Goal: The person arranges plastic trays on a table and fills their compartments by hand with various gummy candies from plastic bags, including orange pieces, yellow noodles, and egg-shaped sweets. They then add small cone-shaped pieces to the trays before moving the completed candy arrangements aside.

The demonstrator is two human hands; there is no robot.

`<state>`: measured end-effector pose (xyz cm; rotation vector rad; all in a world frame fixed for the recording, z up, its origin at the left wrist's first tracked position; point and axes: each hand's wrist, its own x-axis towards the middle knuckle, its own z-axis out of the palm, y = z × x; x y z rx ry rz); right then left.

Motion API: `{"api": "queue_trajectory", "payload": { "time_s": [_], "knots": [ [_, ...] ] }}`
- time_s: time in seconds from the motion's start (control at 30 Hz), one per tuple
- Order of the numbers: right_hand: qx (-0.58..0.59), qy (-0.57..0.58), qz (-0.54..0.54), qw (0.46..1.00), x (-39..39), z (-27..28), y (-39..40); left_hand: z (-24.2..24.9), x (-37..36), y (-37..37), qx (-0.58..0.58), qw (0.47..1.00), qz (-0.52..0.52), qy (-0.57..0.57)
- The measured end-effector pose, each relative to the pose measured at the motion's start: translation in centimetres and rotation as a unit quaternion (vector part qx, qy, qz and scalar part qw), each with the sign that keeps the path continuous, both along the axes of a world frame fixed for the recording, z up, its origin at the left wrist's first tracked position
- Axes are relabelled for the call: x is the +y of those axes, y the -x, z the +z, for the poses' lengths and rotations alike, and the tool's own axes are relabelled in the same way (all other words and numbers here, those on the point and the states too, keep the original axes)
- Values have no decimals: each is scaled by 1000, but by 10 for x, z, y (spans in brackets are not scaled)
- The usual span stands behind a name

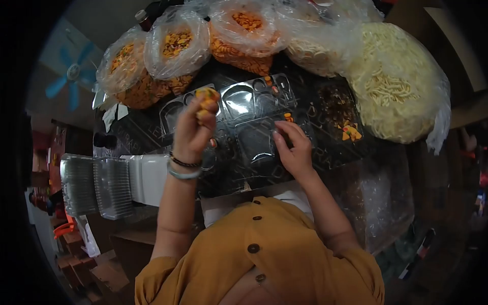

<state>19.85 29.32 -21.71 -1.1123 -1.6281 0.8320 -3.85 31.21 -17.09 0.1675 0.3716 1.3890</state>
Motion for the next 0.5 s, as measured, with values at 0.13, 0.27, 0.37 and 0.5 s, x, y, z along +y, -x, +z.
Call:
{"api": "queue_trajectory", "payload": {
  "time_s": [0.13, 0.27, 0.37, 0.5],
  "knots": [
    [190, 193, 58, 961, 14, 8, 5, -58, -14, -72, 27, 995, -35, 90],
    [107, 140, 106, 979, 27, 0, 5, -72, -13, -87, 68, 994, -24, 78],
    [46, 129, 120, 983, 35, -3, 6, -63, -16, -91, 138, 986, 1, 96],
    [-63, 56, 92, 992, 46, 4, 8, -64, -8, -84, 173, 981, 12, 85]
  ]
}}
